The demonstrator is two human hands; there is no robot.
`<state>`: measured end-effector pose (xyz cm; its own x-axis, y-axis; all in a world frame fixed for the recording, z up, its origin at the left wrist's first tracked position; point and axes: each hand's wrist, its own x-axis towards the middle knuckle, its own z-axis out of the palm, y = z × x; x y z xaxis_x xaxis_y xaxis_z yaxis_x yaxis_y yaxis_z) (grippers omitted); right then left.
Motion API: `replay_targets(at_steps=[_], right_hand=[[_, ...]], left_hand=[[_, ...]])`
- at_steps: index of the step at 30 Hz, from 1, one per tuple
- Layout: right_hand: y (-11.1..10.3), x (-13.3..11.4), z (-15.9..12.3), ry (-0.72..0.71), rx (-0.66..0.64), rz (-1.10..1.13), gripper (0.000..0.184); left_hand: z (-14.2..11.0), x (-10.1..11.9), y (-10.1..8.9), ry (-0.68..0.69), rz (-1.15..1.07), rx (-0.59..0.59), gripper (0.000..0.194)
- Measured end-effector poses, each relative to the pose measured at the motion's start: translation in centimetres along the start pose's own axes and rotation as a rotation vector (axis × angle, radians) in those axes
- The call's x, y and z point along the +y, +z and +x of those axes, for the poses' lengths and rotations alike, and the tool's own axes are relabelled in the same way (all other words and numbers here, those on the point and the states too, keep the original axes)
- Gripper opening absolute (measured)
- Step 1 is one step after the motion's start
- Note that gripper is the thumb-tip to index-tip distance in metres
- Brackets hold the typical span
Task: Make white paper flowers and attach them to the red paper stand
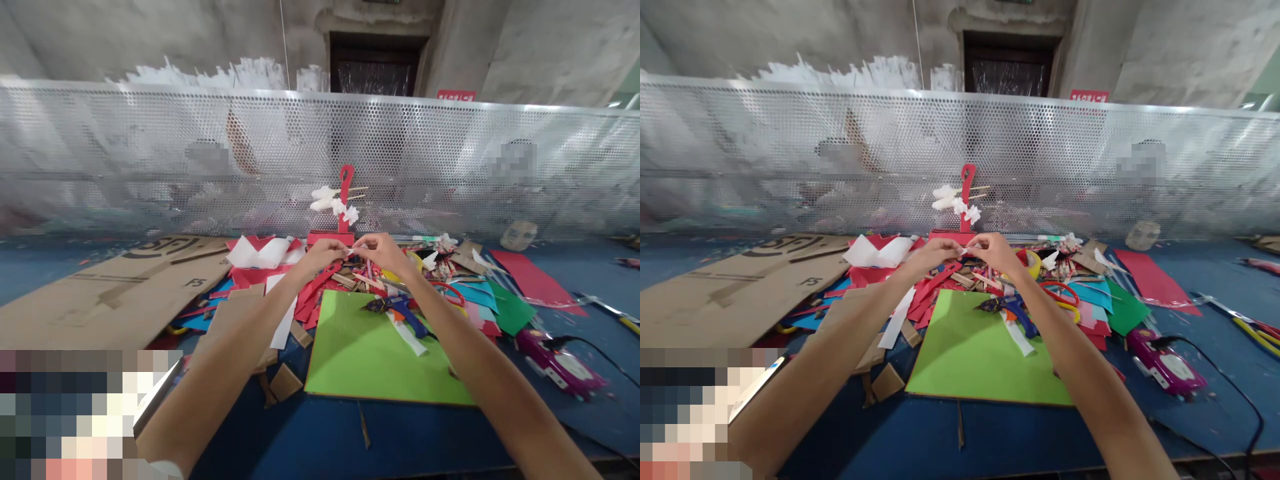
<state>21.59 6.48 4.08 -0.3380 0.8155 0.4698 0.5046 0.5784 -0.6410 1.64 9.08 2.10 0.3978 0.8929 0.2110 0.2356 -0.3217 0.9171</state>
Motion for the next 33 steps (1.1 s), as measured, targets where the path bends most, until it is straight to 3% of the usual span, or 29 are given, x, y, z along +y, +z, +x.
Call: replay_targets(at_steps=[11,20,27,33], right_hand=[[0.7,1.5,0.3,-0.072,0.054,-0.258,0.026],[0.8,1.7,0.2,0.0,-0.031,-0.271,0.056],[0.3,0.6,-0.2,-0.125,0.005,-0.081,0.03],[0.4,0.6,0.0,-0.131,0.051,-0.205,0.026]], left_hand=[[-0.3,0.7,0.4,0.006,0.031,0.024,0.026],[-0.1,0.6,0.4,0.099,0.018,0.03,0.022],[0.1,0.1,0.1,0.09,0.048,0.036,0.024],[0.0,0.1,0.2,0.129,0.042,0.022,0.024]])
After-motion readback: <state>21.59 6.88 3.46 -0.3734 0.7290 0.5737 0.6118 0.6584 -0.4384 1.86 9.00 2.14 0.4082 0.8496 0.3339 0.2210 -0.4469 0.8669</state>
